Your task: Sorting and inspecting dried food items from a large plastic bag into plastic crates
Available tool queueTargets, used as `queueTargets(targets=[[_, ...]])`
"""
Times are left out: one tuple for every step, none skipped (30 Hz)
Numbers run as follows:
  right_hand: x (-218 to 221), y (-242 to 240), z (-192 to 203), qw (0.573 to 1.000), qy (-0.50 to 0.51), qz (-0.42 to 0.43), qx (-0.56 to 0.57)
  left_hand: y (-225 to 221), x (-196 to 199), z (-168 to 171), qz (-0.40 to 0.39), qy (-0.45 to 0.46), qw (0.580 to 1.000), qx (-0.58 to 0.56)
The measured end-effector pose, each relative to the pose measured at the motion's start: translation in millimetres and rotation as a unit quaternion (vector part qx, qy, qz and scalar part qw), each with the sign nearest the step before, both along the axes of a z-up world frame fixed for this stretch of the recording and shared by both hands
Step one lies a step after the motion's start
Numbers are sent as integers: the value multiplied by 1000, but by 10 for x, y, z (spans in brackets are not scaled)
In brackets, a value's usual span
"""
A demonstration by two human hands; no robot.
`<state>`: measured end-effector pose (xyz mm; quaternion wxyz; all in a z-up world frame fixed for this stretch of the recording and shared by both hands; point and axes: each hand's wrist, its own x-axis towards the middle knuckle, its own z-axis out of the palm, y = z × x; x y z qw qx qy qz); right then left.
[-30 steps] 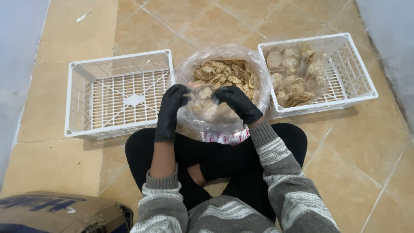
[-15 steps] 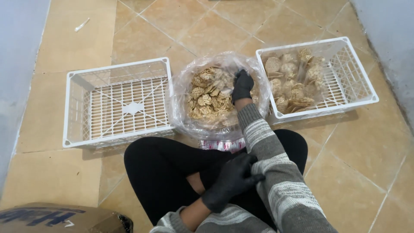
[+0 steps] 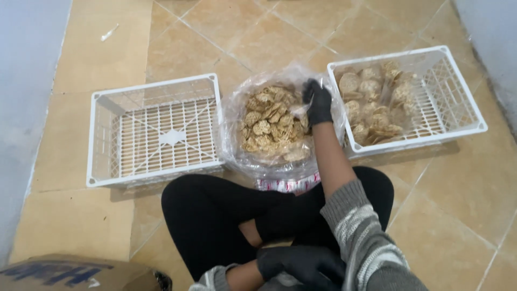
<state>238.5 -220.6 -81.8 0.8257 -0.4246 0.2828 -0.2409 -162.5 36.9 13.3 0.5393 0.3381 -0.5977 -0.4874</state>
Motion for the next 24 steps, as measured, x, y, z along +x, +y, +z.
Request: queueTargets(targets=[[-47, 31, -38, 998, -34, 15, 50, 90, 186, 188, 67, 14, 993, 101], [-92, 61, -81, 992, -68, 29, 99, 182, 373, 371, 132, 28, 970, 201], [-278, 164, 98, 993, -64, 29, 99, 191, 534, 506, 132, 32, 970, 201], [-460, 267, 277, 988, -43, 28, 146, 199, 696, 635, 306, 142, 907, 253], [-633, 370, 463, 981, -23, 27, 193, 212, 867, 762, 465, 243, 800, 292], [-759, 461, 522, 981, -21, 26, 192, 244, 1370, 348, 464, 244, 800, 292], [-882, 574, 578, 976, -33, 43, 211, 326, 1749, -95, 526, 222, 795, 205], [-1007, 687, 638, 970, -45, 61, 230, 392, 2014, -575, 582, 197, 780, 115], [-1020, 728, 503, 970, -43, 60, 232, 396, 2151, -477, 582, 197, 780, 117], [-1035, 770, 372, 985, -26, 51, 160, 401, 2287, -376, 600, 224, 756, 136], [-1009, 806, 263, 995, -12, 44, 87, 398, 2460, -262, 618, 249, 730, 152], [-1069, 928, 459, 995, -14, 44, 87, 358, 2459, -164, 619, 248, 730, 151], [-1135, 1041, 653, 999, 1, 5, 36, 311, 2457, -68, 625, 248, 721, 167], [-1202, 1154, 844, 999, 16, -35, -15, 263, 2454, 25, 632, 247, 712, 182], [-1158, 1168, 789, 999, 17, -35, -14, 223, 2438, 198, 632, 247, 711, 184], [-1115, 1184, 732, 999, 9, -45, -16, 183, 2422, 369, 641, 236, 698, 218], [-1067, 1197, 677, 998, 1, -54, -19, 141, 2408, 540, 649, 224, 682, 251], [-1080, 1169, 649, 998, 2, -54, -19, 152, 2484, 526, 649, 225, 681, 252], [-1099, 1129, 622, 996, 5, -30, -85, 154, 2557, 510, 662, 257, 669, 218], [-1117, 1088, 597, 988, 9, -6, -151, 155, 2629, 495, 673, 288, 655, 185], [-1228, 1140, 640, 988, 9, -5, -152, 152, 2930, 168, 674, 288, 655, 184], [-1338, 1192, 686, 966, 30, -37, -253, 150, 3231, -157, 688, 294, 637, 185], [-1458, 1262, 725, 932, 52, -69, -351, 166, 3523, -485, 702, 300, 619, 187], [-1756, 1340, 500, 933, 52, -68, -350, 185, 3633, -552, 703, 300, 618, 187]])
